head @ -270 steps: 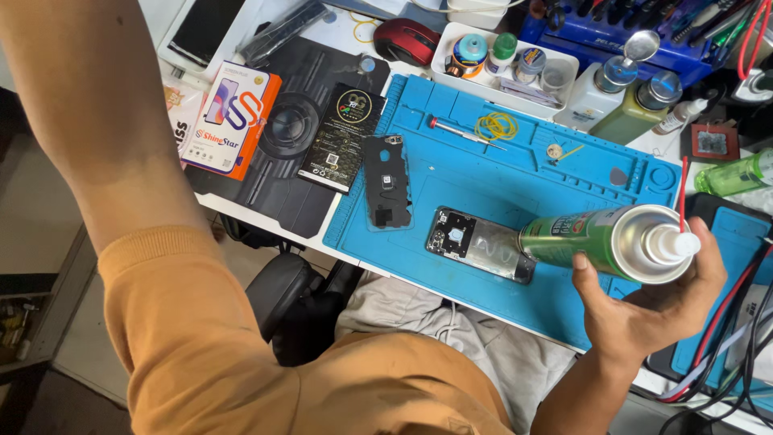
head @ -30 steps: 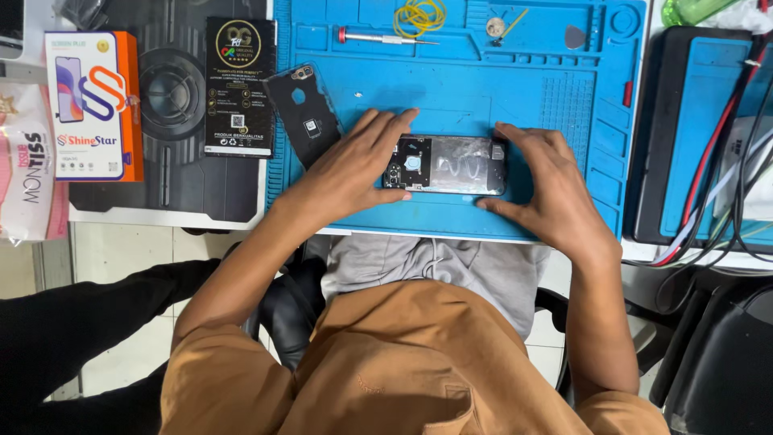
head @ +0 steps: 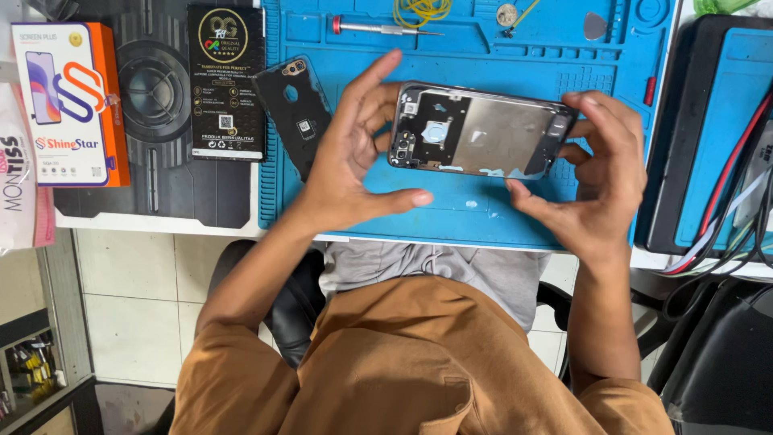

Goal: The person sprays a cleaning agent onto the internal components of a disassembled mobile phone and then uses a small screwdriver to carefully scrape and clean the motherboard area. The person handles the phone and tools on a blue work mat.

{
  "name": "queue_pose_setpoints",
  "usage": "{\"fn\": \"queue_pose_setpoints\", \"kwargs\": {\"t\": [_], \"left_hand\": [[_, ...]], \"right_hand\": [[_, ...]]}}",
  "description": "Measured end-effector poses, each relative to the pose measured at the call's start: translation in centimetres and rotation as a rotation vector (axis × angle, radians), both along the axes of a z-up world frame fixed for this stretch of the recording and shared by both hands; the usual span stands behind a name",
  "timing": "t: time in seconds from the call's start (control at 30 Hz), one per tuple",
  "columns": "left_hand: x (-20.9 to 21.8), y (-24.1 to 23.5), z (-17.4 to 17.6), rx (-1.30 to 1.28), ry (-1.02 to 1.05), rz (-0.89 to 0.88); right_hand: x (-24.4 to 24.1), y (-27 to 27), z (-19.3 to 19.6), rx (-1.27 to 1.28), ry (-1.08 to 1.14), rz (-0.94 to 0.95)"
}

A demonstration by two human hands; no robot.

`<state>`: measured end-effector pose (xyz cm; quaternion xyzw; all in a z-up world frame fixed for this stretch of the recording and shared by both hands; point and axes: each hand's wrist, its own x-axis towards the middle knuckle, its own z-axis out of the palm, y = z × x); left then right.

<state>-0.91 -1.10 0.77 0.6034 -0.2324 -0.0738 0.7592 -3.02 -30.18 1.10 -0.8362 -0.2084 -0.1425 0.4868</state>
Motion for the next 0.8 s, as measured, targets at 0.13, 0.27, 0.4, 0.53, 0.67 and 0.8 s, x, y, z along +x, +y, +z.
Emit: {"fn": "queue_pose_setpoints", "kwargs": {"t": [0.13, 0.27, 0.4, 0.53, 0.67, 0.8], "left_hand": [[-1.0, -1.9, 0.8, 0.022, 0.084, 0.257], [-0.3, -3.9, 0.4, 0.067, -0.048, 0.477], [0.3, -4.6, -0.1, 0.083, -0.01, 0.567], [0.2, -4.7, -0.1, 0.032, 0.01, 0.56], [0.4, -5.4, 0.6, -0.004, -0.005, 0.59], [0.8, -4.9, 1.8, 0.033, 0.264, 0.605]], "right_hand": [[-0.6, 0.6, -0.3, -0.046, -0.167, -0.052], [-1.5, 1.7, -0.6, -0.163, -0.263, -0.129], [-2.3, 2.8, -1.3, -0.122, -0.205, -0.154], [-2.9, 3.7, -1.6, 0.029, -0.092, -0.157], [-3.6, 4.9, -1.8, 0.229, 0.015, -0.146], [-4.0, 5.4, -1.7, 0.298, 0.099, -0.147]]}}
